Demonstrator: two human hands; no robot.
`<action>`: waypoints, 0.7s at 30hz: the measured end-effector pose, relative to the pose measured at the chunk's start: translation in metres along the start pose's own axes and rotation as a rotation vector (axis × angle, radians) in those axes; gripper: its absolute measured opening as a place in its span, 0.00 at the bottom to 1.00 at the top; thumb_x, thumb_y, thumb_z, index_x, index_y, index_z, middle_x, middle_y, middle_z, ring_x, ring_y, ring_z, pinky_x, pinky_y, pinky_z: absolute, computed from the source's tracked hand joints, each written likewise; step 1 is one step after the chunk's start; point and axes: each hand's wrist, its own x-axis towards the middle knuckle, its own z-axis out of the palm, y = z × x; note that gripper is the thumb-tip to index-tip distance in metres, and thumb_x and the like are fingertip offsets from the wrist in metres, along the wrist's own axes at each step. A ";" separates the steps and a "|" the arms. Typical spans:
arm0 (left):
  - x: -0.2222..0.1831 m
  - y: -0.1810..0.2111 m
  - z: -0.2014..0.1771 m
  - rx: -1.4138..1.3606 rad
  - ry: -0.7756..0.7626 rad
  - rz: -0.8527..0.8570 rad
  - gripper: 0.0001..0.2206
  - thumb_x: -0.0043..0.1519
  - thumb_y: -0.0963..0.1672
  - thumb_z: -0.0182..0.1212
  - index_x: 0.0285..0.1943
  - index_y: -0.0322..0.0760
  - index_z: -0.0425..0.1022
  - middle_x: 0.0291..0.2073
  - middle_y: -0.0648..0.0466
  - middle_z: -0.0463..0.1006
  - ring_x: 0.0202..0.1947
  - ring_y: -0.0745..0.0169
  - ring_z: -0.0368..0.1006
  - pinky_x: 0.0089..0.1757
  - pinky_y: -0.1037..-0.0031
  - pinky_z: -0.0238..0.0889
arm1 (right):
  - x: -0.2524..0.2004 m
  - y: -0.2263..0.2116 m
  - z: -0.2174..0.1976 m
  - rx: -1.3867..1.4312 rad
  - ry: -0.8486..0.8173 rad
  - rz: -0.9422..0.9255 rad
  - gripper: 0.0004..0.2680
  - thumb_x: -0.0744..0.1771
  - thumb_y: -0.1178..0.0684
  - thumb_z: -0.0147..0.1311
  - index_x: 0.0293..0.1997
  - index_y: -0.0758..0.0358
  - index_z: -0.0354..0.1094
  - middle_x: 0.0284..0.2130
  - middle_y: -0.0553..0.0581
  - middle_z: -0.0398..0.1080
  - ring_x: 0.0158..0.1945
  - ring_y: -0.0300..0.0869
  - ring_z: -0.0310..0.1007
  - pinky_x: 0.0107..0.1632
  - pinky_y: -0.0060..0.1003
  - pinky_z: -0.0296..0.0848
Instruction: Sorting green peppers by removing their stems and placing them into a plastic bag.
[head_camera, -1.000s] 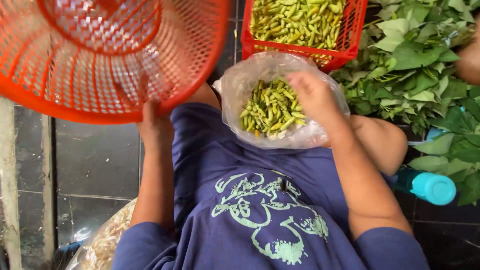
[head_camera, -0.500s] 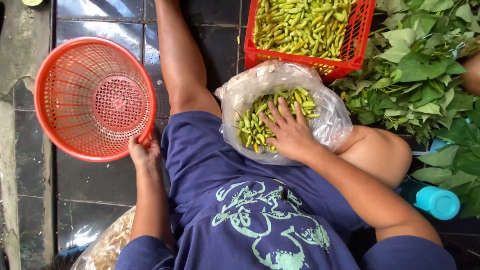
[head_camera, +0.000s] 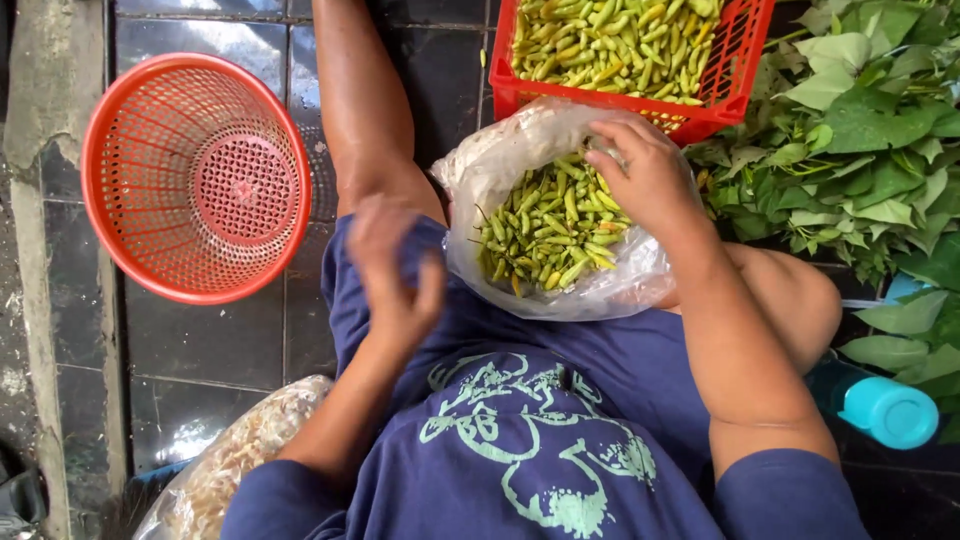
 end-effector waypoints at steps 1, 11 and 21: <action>0.003 0.003 0.016 0.000 0.001 -0.001 0.23 0.58 0.37 0.61 0.65 0.31 0.69 0.59 0.38 0.69 0.67 0.28 0.58 0.66 0.40 0.44 | -0.005 -0.006 0.008 0.000 -0.001 -0.001 0.13 0.71 0.48 0.61 0.62 0.54 0.73 0.49 0.53 0.73 0.53 0.49 0.75 0.56 0.46 0.73; -0.005 -0.059 0.102 0.364 -0.429 0.091 0.27 0.66 0.43 0.51 0.77 0.40 0.57 0.68 0.50 0.68 0.70 0.49 0.61 0.67 0.42 0.39 | -0.037 -0.061 0.033 -0.171 -0.241 -0.001 0.12 0.67 0.53 0.61 0.55 0.59 0.73 0.39 0.54 0.75 0.45 0.49 0.77 0.45 0.46 0.77; -0.013 -0.002 0.099 -0.479 -0.446 -0.404 0.18 0.60 0.48 0.72 0.58 0.44 0.79 0.36 0.53 0.84 0.37 0.55 0.83 0.42 0.67 0.74 | -0.046 -0.093 -0.005 0.938 -0.179 0.478 0.11 0.66 0.62 0.61 0.54 0.69 0.70 0.36 0.53 0.75 0.40 0.31 0.74 0.43 0.26 0.76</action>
